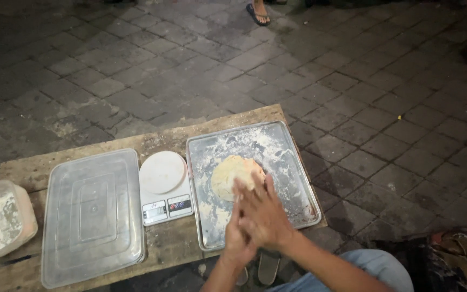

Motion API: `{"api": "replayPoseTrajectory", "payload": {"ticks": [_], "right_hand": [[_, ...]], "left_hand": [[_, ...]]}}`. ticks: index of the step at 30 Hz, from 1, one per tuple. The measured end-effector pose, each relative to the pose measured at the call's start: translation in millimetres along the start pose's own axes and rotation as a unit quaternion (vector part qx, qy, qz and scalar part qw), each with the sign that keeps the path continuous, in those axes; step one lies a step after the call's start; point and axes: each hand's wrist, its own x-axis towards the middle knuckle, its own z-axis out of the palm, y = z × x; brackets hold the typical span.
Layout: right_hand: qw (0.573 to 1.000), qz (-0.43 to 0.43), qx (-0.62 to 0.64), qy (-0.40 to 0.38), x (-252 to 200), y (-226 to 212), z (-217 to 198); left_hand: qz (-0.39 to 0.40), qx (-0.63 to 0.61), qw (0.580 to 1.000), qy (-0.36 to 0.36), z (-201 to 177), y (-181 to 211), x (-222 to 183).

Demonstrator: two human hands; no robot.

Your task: Portioning a large mass of dough into smaller pieces, weighing them on a digital scale for consistency, and rolling them into balls on a floured tray.

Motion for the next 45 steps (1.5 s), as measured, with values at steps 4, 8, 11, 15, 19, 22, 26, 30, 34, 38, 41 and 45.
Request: {"api": "replayPoseTrajectory", "payload": {"ticks": [4,8,11,15,19,22,26,30,34,38,41,45], "right_hand": [[0.991,-0.019,0.083,-0.101,-36,-21,16],[0.995,0.026,0.04,-0.087,-27,1,22],[0.998,0.026,0.03,-0.051,-20,5,9],[0.994,0.034,0.025,-0.102,-17,1,8],[0.99,0.05,0.083,-0.104,-18,6,24],[0.995,0.051,0.022,-0.08,-22,28,27],[0.969,0.15,0.174,-0.091,-29,24,2],[0.956,0.154,0.242,-0.063,-37,20,-30],[0.974,0.103,0.199,0.028,-79,44,-2],[0.954,0.233,0.179,0.057,-75,60,19],[0.939,0.25,0.228,0.064,-74,70,31],[0.919,0.327,0.22,0.007,-62,60,22]], "left_hand": [[0.097,-0.007,0.966,-0.238,-49,-20,39],[0.047,-0.018,0.994,-0.096,-21,-13,12],[0.004,-0.023,1.0,0.015,9,-4,0],[0.59,-0.164,0.746,-0.263,-5,-101,49],[0.473,-0.122,0.862,-0.137,-57,-89,73],[0.256,-0.061,0.964,0.041,-81,-65,84],[0.039,0.022,0.984,0.171,-83,-49,74],[0.063,0.091,0.98,0.165,-77,-39,75],[0.124,0.238,0.952,0.145,-56,-11,51],[0.253,0.379,0.877,0.152,-81,17,65],[0.347,0.427,0.823,0.143,-111,58,66],[0.352,0.526,0.738,0.233,-139,145,5]]}}
